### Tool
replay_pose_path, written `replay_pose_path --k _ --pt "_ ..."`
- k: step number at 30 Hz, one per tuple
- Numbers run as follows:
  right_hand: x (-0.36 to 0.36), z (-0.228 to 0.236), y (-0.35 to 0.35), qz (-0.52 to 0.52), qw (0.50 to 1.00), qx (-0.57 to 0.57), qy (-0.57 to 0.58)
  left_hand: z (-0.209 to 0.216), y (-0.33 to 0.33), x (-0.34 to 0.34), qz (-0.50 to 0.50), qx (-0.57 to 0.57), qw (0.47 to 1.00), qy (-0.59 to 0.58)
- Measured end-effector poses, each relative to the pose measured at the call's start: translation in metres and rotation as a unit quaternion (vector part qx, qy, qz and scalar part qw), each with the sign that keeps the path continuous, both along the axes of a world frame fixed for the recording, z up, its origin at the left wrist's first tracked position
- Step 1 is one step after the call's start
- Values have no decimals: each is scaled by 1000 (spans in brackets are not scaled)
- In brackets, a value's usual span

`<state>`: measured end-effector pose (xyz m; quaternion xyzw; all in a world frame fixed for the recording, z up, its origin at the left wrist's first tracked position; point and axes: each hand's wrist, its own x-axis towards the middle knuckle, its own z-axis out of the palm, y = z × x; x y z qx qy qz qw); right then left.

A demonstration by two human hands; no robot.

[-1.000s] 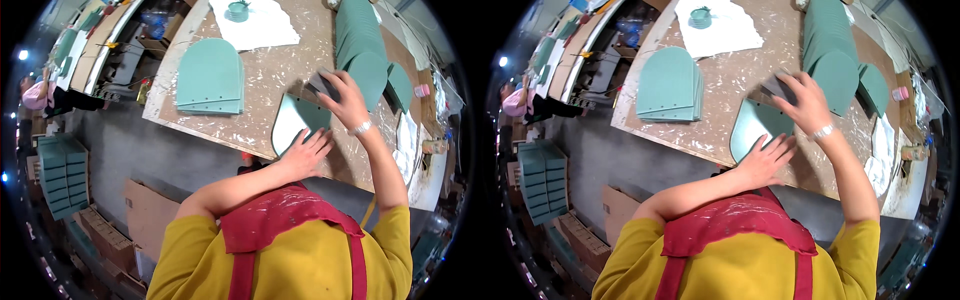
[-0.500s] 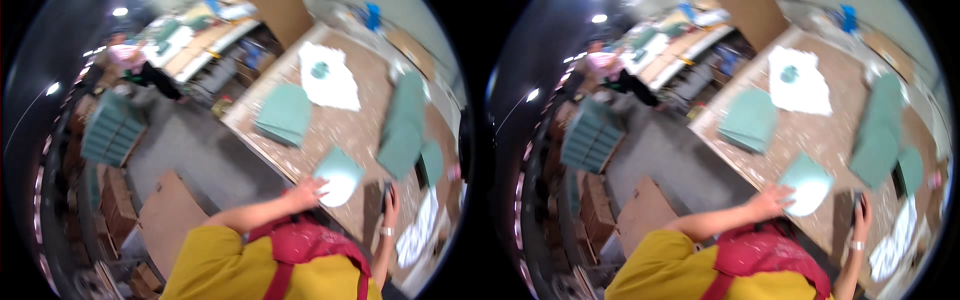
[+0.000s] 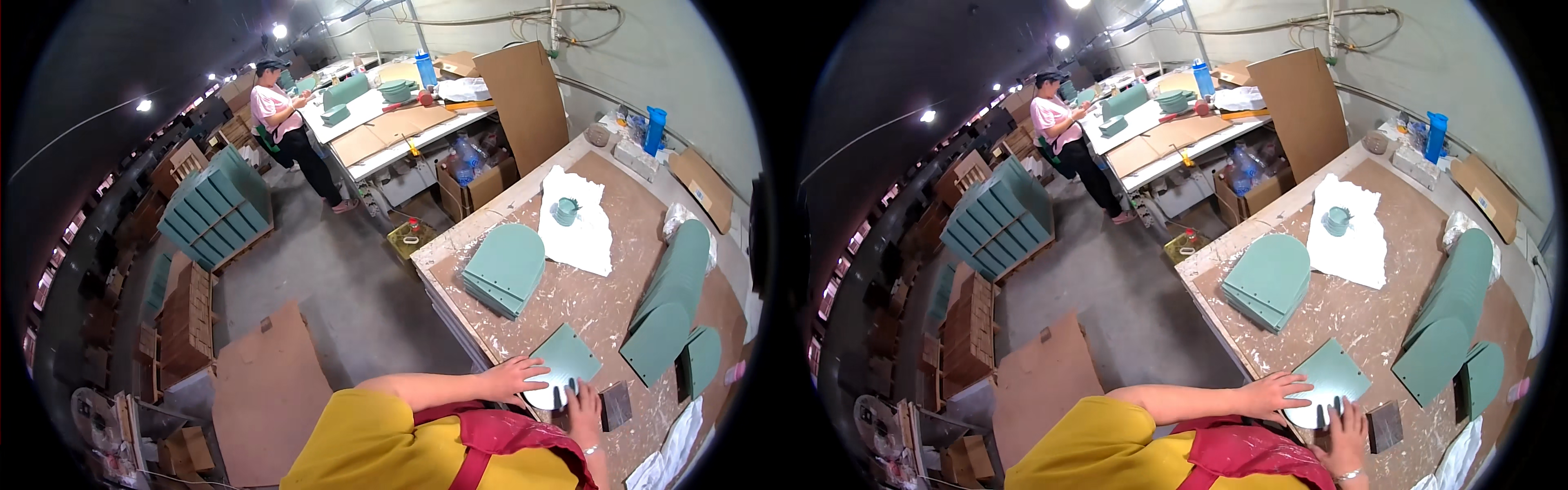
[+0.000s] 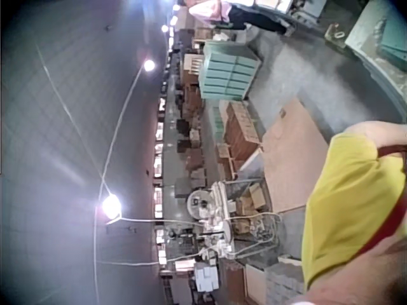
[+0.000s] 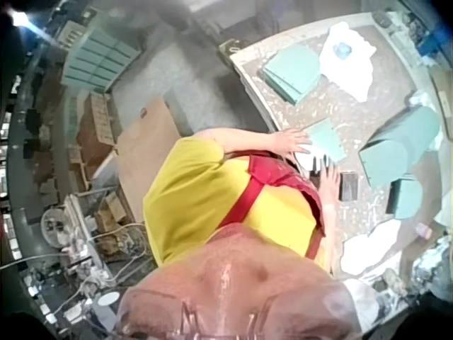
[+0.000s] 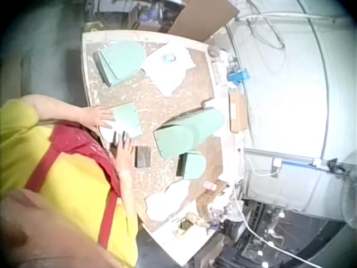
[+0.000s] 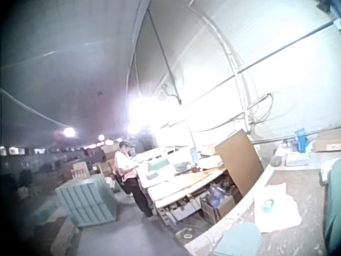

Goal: The worker is using a sanding block to smooth the surface of curved green wooden panels on a workbench.

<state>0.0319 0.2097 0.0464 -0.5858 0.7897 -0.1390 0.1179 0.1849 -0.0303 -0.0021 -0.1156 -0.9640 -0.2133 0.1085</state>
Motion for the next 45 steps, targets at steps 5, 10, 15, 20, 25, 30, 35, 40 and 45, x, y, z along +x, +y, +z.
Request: replay_pose_path --k 5,10,15,20,25,30,35,40,45 --pt "9 -30 -27 5 998 12 62 10 -2 -4 6 23 1000 -7" --pt "22 -41 -25 -39 999 7 23 13 1 1 30 26 999 -24" --pt "41 -64 -7 -47 995 1 89 -15 2 17 -1 27 998 52" --pt "35 -25 -4 -2 988 -123 96 11 14 25 55 -10 983 174" --pt "-9 27 -24 -112 962 -222 -113 83 7 -28 86 110 974 177" --pt "-29 38 -46 -230 887 -264 -301 97 0 -73 149 390 907 50" --pt "-28 86 -136 -182 820 -276 -468 143 -94 -63 218 346 912 -29" --pt "-53 96 -244 -227 772 -275 -526 153 -220 -60 284 456 837 101" --pt "-60 66 -304 -261 799 -260 -475 98 -271 -50 360 359 855 101"
